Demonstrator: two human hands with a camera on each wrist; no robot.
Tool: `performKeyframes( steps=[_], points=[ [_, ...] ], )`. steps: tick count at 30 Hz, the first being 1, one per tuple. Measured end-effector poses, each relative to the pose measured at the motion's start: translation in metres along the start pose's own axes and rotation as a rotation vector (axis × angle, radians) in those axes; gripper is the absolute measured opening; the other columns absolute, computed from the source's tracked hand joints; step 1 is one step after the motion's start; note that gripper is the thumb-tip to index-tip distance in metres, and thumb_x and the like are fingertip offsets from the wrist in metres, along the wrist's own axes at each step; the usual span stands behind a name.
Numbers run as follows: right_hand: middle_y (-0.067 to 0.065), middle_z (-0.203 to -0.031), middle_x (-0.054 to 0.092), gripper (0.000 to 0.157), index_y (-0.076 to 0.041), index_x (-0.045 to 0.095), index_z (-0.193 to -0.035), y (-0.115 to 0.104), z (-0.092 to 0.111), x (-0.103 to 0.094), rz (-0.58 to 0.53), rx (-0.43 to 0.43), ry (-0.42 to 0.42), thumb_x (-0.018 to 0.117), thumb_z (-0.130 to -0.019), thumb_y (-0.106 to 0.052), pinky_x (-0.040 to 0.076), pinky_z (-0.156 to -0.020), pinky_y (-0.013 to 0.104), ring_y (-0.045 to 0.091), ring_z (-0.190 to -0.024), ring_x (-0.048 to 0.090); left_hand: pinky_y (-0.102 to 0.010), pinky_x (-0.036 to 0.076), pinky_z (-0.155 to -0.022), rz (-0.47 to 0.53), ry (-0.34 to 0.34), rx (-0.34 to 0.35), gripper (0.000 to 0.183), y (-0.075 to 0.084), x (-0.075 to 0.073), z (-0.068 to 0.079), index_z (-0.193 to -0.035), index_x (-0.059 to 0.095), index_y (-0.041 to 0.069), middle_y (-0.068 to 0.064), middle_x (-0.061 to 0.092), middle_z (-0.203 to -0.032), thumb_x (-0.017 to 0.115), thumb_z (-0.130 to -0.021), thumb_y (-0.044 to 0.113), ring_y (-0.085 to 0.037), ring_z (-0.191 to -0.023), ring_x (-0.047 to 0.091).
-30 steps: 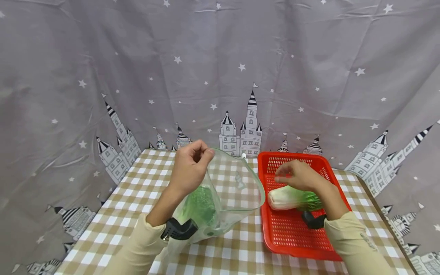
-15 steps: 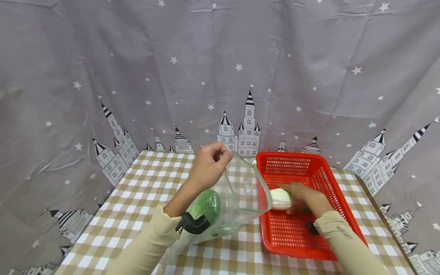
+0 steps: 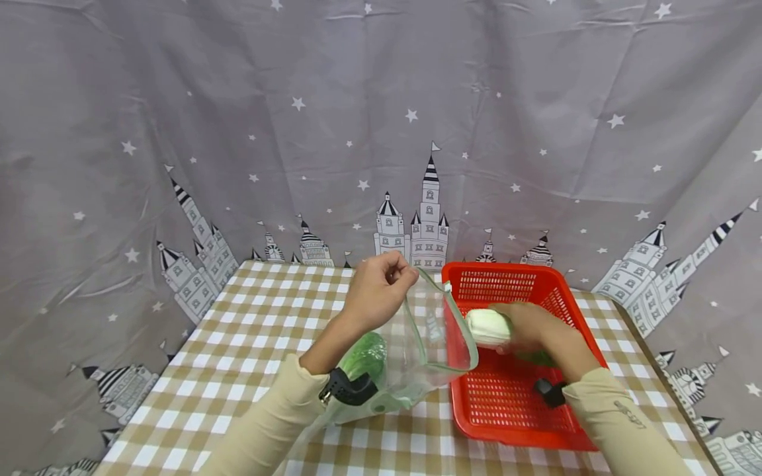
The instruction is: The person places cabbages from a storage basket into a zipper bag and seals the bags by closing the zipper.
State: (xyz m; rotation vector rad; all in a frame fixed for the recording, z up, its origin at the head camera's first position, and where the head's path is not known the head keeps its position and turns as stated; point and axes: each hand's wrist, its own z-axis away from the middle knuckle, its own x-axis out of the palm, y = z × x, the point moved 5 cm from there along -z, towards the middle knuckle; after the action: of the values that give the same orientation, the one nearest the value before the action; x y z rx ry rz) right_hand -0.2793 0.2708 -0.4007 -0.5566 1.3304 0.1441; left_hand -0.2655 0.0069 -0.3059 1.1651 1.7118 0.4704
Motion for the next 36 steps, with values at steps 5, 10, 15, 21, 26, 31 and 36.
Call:
performKeyframes(
  steps=[5,10,15,21,26,31,36],
  points=[
    [0.009,-0.1,0.062,0.073,-0.004,0.059,-0.128,-0.021,0.015,-0.049,0.071,-0.033,0.118,0.089,-0.067,-0.03,0.046,-0.071,0.043,0.027,-0.086,0.057,-0.029,0.036,-0.051,-0.015,0.0,0.007,0.021,-0.001,0.005,-0.001,-0.068,0.055,0.019,0.009,0.049,-0.057,0.059,-0.087,0.027,-0.011,-0.054,0.048],
    [0.01,-0.11,0.064,0.074,-0.01,0.057,-0.133,-0.047,0.033,-0.084,0.115,0.003,0.166,0.086,-0.071,-0.037,0.045,-0.069,0.042,0.026,-0.088,0.058,-0.028,0.035,-0.05,-0.015,0.008,0.03,0.02,0.0,0.009,-0.001,-0.067,0.055,0.018,0.01,0.046,-0.055,0.059,-0.086,0.025,-0.01,-0.053,0.046],
    [0.002,-0.106,0.066,0.072,-0.02,0.061,-0.126,-0.079,0.044,-0.096,0.159,-0.008,0.208,0.089,-0.064,-0.043,0.043,-0.061,0.037,0.02,-0.084,0.058,-0.028,0.036,-0.05,-0.023,0.031,0.032,0.02,0.002,0.011,0.0,-0.066,0.055,0.018,0.01,0.046,-0.054,0.058,-0.085,0.024,-0.01,-0.052,0.047],
    [-0.009,-0.089,0.063,0.068,-0.026,0.059,-0.108,-0.123,0.041,-0.085,0.288,-0.112,0.278,0.093,-0.053,-0.046,0.042,-0.063,0.038,0.018,-0.08,0.056,-0.029,0.035,-0.05,-0.015,0.042,0.018,0.019,0.005,0.01,0.002,-0.066,0.054,0.018,0.009,0.047,-0.055,0.058,-0.084,0.023,-0.01,-0.052,0.047],
    [-0.007,-0.095,0.066,0.056,-0.023,0.061,-0.098,-0.148,0.031,-0.068,0.341,-0.217,0.275,0.094,-0.055,-0.036,0.045,-0.071,0.042,0.022,-0.085,0.057,-0.028,0.035,-0.05,0.0,0.03,0.013,0.02,0.007,0.009,0.005,-0.066,0.054,0.018,0.009,0.048,-0.057,0.059,-0.086,0.022,-0.01,-0.052,0.046],
    [-0.008,-0.089,0.065,0.05,-0.024,0.062,-0.095,-0.157,0.025,-0.059,0.316,-0.274,0.251,0.093,-0.055,-0.024,0.045,-0.074,0.041,0.019,-0.083,0.056,-0.027,0.035,-0.05,0.01,0.019,0.011,0.02,0.008,0.009,0.006,-0.068,0.054,0.018,0.009,0.049,-0.058,0.059,-0.087,0.021,-0.009,-0.053,0.046],
    [-0.013,-0.082,0.059,0.046,-0.024,0.063,-0.093,-0.162,0.025,-0.056,0.259,-0.318,0.247,0.091,-0.056,-0.022,0.045,-0.072,0.037,0.015,-0.079,0.053,-0.026,0.034,-0.05,0.019,0.013,0.007,0.022,0.007,0.009,0.006,-0.068,0.054,0.017,0.007,0.048,-0.059,0.061,-0.089,0.02,-0.01,-0.054,0.046]
  ],
)
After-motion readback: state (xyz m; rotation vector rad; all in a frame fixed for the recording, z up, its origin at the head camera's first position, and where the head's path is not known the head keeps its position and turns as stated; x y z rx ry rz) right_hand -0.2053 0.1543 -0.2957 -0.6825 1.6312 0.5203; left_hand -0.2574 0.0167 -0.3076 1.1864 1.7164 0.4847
